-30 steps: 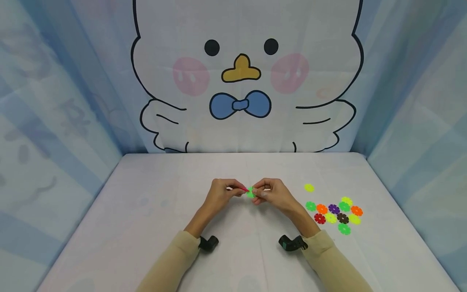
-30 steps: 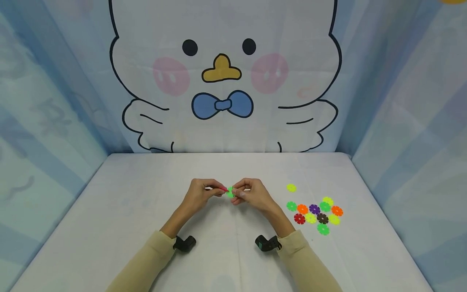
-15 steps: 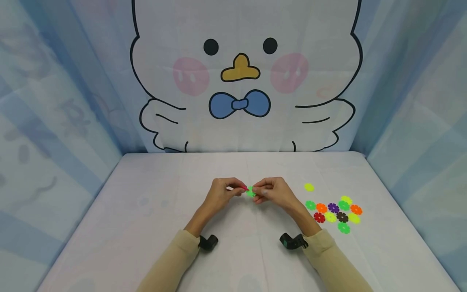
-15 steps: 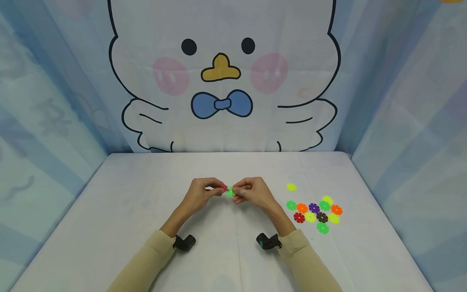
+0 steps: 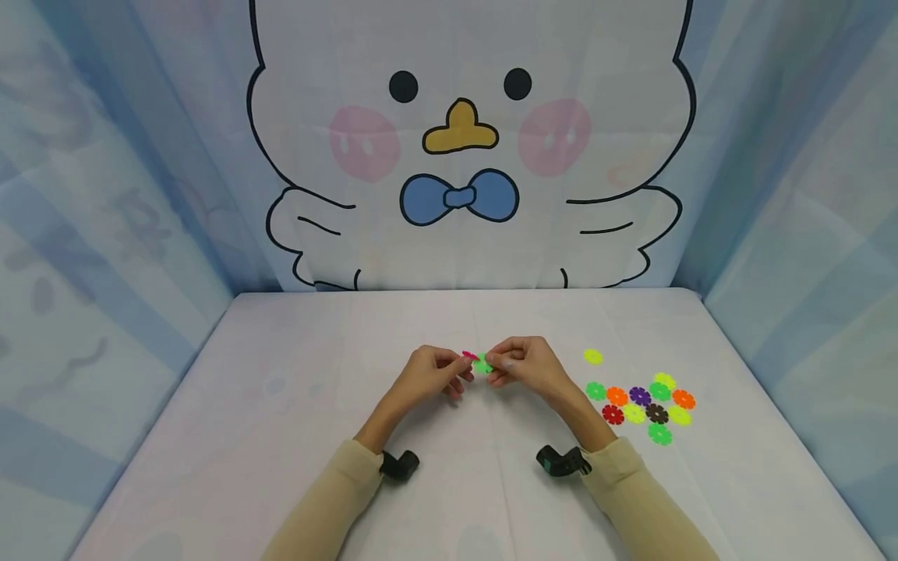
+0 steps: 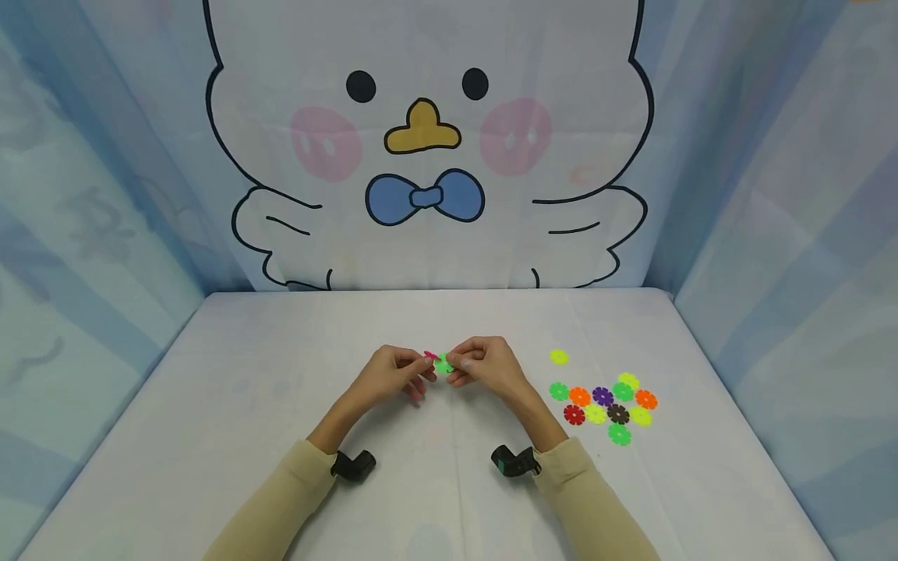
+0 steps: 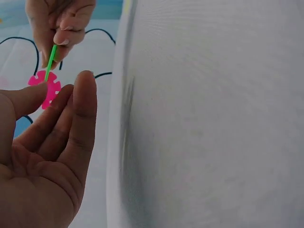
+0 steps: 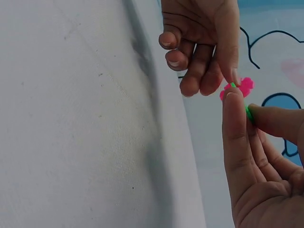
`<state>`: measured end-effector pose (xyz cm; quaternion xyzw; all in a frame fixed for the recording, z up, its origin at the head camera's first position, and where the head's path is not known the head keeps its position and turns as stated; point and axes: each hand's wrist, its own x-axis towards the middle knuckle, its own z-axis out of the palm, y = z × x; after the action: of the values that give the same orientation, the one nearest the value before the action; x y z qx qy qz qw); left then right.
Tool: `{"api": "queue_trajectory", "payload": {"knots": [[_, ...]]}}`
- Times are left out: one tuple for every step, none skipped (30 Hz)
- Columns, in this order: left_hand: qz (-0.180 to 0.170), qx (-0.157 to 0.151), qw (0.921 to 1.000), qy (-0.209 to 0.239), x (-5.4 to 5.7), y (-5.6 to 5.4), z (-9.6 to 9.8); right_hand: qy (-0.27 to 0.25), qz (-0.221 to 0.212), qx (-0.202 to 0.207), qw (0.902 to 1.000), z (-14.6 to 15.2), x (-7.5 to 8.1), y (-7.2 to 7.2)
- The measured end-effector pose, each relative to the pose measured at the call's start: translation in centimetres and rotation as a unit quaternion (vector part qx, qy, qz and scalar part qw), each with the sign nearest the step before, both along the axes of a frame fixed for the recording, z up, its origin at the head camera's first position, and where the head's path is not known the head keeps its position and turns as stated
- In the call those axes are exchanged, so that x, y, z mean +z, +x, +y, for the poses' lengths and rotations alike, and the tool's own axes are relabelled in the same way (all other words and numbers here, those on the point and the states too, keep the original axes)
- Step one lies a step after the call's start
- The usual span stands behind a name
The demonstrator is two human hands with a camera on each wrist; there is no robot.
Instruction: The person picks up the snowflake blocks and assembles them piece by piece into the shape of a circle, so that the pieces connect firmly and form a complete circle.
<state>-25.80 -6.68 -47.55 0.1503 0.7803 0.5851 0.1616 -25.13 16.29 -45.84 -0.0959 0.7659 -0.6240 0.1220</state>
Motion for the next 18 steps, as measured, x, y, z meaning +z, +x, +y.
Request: {"api": "queue_trajectory", "payload": {"knots": [[-0.008,-0.003,0.9999,0.006,0.0,0.01,0.0,0.0,0.003,-0.001,1.0,-0.05,0.0,0.02],[-0.016,-0.008,0.9998,0.013,0.0,0.02,0.0,-0.002,0.006,-0.002,1.0,-0.1,-0.01,0.03],[-0.02,-0.015,0.9995,0.019,0.01,0.05,0.02,-0.004,0.011,-0.001,0.9999,-0.14,-0.03,0.04],[-0.024,-0.023,0.9992,0.025,0.02,0.07,0.03,-0.007,0.013,-0.001,0.9999,-0.18,-0.02,0.06],[-0.029,-0.029,0.9987,0.029,0.04,0.11,0.06,-0.008,0.018,0.001,0.9998,-0.23,-0.02,0.08],[-0.033,-0.034,0.9984,0.033,0.05,0.14,0.08,-0.01,0.02,0.002,0.9998,-0.28,-0.03,0.1],[-0.032,-0.037,0.9983,0.033,0.06,0.17,0.11,-0.011,0.022,0.002,0.9997,-0.33,-0.03,0.12],[-0.031,-0.038,0.9983,0.033,0.09,0.19,0.15,-0.011,0.023,0.001,0.9997,-0.36,-0.02,0.15],[-0.031,-0.036,0.9984,0.031,0.13,0.22,0.18,-0.006,0.026,0.001,0.9996,-0.39,-0.01,0.17],[-0.032,-0.034,0.9985,0.03,0.15,0.25,0.19,-0.001,0.028,-0.003,0.9996,-0.42,0.0,0.21],[-0.033,-0.031,0.9985,0.03,0.18,0.27,0.21,0.006,0.032,-0.005,0.9995,-0.43,0.01,0.24],[-0.034,-0.03,0.9985,0.03,0.19,0.28,0.21,0.011,0.032,-0.009,0.9994,-0.45,0.01,0.26],[-0.035,-0.03,0.9985,0.031,0.19,0.29,0.21,0.019,0.035,-0.011,0.9992,-0.45,-0.01,0.28],[-0.039,-0.029,0.9983,0.032,0.16,0.29,0.19,0.025,0.036,-0.013,0.999,-0.46,-0.03,0.29],[-0.039,-0.031,0.9983,0.031,0.14,0.29,0.15,0.03,0.037,-0.013,0.9988,-0.47,-0.08,0.29],[-0.041,-0.034,0.9981,0.031,0.07,0.29,0.1,0.032,0.036,-0.012,0.9988,-0.49,-0.12,0.29],[-0.045,-0.037,0.9978,0.031,-0.01,0.28,0.04,0.035,0.034,-0.012,0.9987,-0.51,-0.18,0.28],[-0.048,-0.04,0.9975,0.032,-0.1,0.26,-0.04,0.036,0.032,-0.01,0.9988,-0.54,-0.25,0.27]]}}
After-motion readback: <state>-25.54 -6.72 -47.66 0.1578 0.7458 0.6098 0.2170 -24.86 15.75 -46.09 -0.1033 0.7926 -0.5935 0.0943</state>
